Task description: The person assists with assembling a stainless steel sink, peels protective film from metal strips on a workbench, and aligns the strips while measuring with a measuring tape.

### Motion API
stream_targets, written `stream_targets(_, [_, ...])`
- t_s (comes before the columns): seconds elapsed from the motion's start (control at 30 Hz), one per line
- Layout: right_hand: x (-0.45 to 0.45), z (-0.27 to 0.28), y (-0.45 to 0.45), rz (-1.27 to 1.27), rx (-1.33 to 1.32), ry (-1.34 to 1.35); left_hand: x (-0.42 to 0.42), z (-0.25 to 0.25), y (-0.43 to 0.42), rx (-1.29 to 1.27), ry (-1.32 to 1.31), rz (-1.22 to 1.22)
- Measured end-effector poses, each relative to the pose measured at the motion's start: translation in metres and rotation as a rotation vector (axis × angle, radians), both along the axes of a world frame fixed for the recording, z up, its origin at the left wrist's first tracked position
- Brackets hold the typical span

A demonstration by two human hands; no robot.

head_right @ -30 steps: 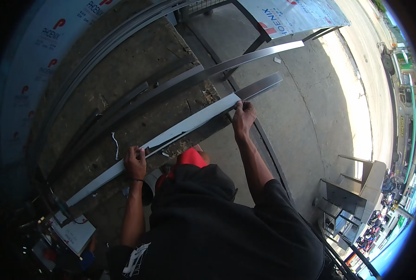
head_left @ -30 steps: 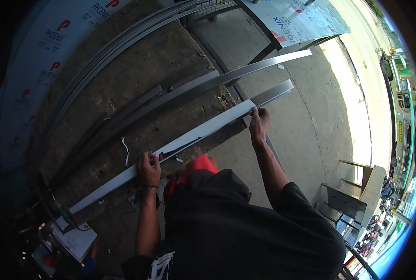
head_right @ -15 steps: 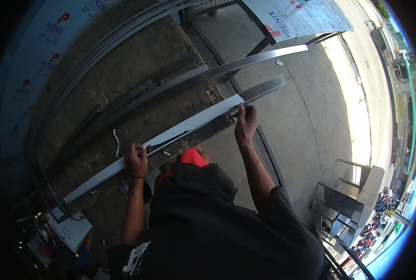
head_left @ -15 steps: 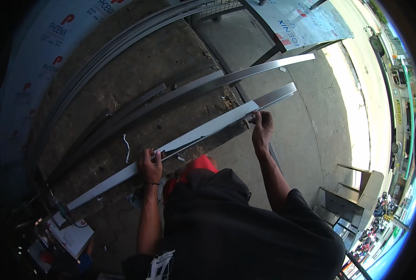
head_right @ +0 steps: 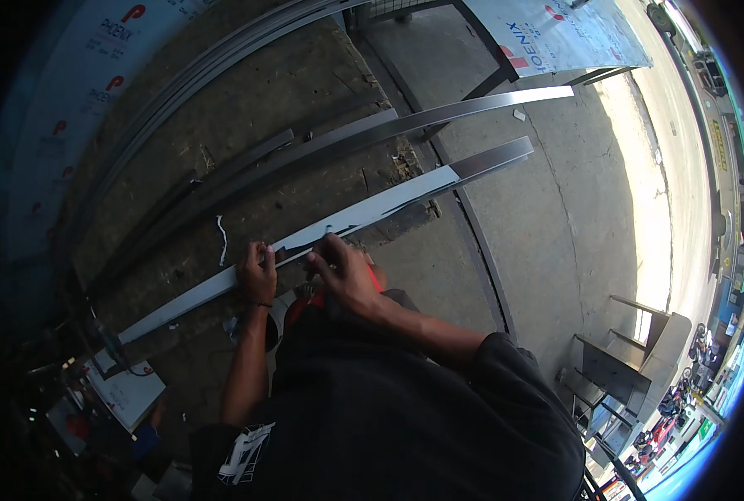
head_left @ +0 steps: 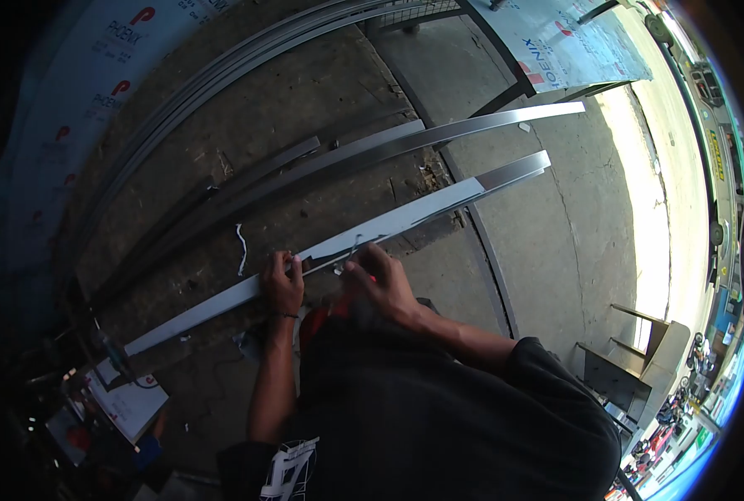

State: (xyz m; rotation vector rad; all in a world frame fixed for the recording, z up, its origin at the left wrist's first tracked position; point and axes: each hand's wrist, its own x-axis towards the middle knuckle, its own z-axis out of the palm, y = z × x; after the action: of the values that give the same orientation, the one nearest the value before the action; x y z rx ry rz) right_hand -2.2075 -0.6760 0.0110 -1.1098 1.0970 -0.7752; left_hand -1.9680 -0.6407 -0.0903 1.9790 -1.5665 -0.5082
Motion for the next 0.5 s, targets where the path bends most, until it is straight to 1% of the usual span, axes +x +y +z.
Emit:
stream_targets(0.03, [0.01,0.014,0.002,0.004,0.003,-0.005,-0.001,0.0,0.0,0.003,-0.005,0.004])
stream_targets(0.1, [0.027,0.032,0.003,0.369,0.174,-0.289,-0.003,0.0,-0.004,-0.053,0.024,0.073])
stream_targets(0.13, [0.031,0.031,0.003,0.377,0.177,-0.295,-0.002,0.002,-0.003,-0.051,0.017,0.081])
stream_targets(0.2, [0.039,0.024,0.001,0.262,-0.021,-0.228,-0.003,0.026,-0.004,0.126,0.487,0.263])
stream_targets(0.23, [0.036,0.019,-0.006,0.269,-0.016,-0.231,-0.008,0.036,-0.003,0.127,0.485,0.271])
stream_targets(0.3, [0.01,0.004,-0.027,0.207,-0.05,0.044,-0.021,0.056,-0.001,-0.02,0.585,0.205])
stream_targets(0.33, [-0.006,-0.008,-0.033,0.15,-0.106,0.163,-0.022,0.061,0.001,-0.025,0.584,0.217])
stream_targets(0.37, [-0.023,-0.019,-0.038,0.094,-0.163,0.28,-0.023,0.065,0.004,0.081,0.552,0.185])
stream_targets(0.4, [-0.04,-0.025,-0.043,0.114,-0.185,0.367,-0.025,0.067,0.009,0.191,0.52,0.154])
stream_targets(0.43, [-0.052,-0.03,-0.048,0.132,-0.21,0.453,-0.029,0.063,0.01,0.163,0.515,0.132])
stream_targets(0.47, [-0.058,-0.037,-0.051,0.143,-0.208,0.451,-0.031,0.057,0.011,0.162,0.51,0.11])
stream_targets(0.5, [-0.063,-0.044,-0.051,0.196,-0.324,0.54,-0.033,0.047,0.012,0.163,0.504,0.085])
